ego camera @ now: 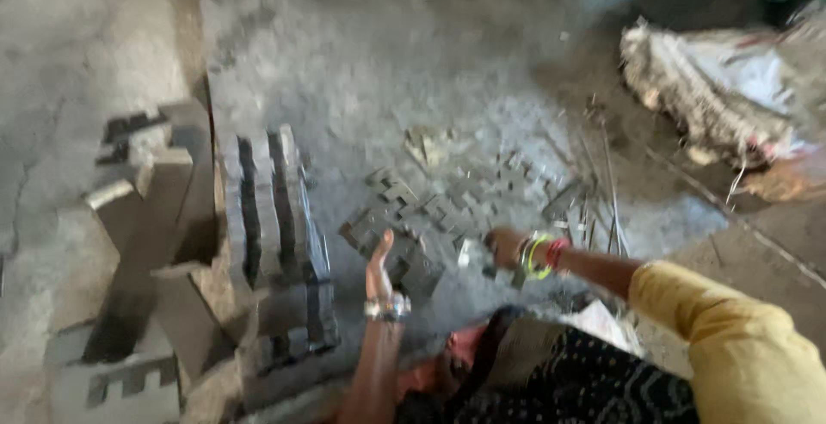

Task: The person sits on the floor and wipes small metal parts with a cloth, then stacks them into neat piles. The person handles the parts one at a time, rubbing each with a cloth before placing it on top of a growing stack.

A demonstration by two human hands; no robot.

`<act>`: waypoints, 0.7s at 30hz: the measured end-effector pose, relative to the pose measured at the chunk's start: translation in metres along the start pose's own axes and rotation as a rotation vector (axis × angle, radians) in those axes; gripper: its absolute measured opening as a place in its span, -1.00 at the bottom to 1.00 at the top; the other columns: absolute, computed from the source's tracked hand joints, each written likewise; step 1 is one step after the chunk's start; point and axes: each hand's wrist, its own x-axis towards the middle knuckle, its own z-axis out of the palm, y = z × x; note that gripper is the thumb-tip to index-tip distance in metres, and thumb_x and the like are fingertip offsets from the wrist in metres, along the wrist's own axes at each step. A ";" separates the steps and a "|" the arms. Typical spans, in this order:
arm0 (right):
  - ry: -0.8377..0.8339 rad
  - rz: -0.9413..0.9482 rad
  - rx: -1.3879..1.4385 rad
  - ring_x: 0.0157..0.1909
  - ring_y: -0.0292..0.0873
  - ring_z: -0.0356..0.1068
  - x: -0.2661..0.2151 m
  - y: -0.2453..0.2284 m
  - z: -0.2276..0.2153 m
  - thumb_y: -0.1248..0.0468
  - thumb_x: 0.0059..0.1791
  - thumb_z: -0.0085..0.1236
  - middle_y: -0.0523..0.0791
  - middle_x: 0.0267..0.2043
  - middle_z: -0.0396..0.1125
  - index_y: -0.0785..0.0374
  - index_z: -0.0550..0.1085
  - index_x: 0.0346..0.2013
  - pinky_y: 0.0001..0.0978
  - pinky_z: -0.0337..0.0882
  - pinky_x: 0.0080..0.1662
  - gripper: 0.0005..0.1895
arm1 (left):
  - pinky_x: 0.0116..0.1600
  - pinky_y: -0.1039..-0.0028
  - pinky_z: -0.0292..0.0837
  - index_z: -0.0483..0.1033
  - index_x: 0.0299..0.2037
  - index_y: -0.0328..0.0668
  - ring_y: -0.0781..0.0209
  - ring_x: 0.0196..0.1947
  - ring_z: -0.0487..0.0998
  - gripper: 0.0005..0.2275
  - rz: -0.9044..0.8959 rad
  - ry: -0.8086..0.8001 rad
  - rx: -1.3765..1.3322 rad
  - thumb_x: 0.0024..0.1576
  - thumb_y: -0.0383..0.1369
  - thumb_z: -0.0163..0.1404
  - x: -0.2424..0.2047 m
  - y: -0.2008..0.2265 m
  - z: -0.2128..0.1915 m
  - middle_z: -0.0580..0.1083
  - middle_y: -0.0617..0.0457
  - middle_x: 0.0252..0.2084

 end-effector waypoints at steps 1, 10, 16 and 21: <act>-0.073 -0.004 -0.034 -0.17 0.16 0.54 0.002 0.009 0.000 0.31 -0.33 0.20 0.12 -0.23 0.50 0.26 0.56 -0.17 -0.01 0.55 -0.18 -0.58 | 0.02 0.28 0.54 0.60 0.01 -0.31 0.11 -0.15 0.63 -0.61 0.033 -0.023 0.027 0.08 -0.18 0.12 0.004 -0.001 -0.005 0.60 -0.04 -0.07; 0.096 0.204 0.990 -0.44 -0.16 0.45 0.020 0.103 -0.054 0.60 -0.20 0.11 -0.06 -0.27 0.50 0.29 0.54 -0.04 -0.26 0.42 -0.46 -0.55 | -0.08 0.22 0.61 0.55 -0.11 -0.31 0.04 -0.27 0.63 -0.62 -0.020 -0.181 -0.209 0.09 -0.12 0.22 0.021 0.027 -0.022 0.58 -0.08 -0.24; 0.200 0.096 1.321 -0.36 -0.19 0.48 0.005 0.118 -0.093 0.58 -0.12 0.14 -0.01 -0.25 0.47 0.46 0.54 -0.06 -0.34 0.55 -0.34 -0.67 | 0.01 0.20 0.58 0.51 -0.05 -0.31 0.07 -0.18 0.61 -0.60 0.070 -0.240 -0.266 0.12 -0.13 0.22 0.015 0.036 -0.022 0.56 -0.06 -0.19; 0.609 -0.317 -0.045 -0.16 0.01 0.51 0.006 0.132 -0.139 0.28 -0.09 0.31 0.07 -0.03 0.50 0.33 0.65 -0.14 -0.16 0.56 -0.12 -0.74 | 0.01 0.17 0.56 0.49 -0.05 -0.29 0.05 -0.19 0.59 -0.60 0.103 -0.244 -0.232 0.14 -0.11 0.22 0.015 0.035 -0.017 0.54 -0.06 -0.18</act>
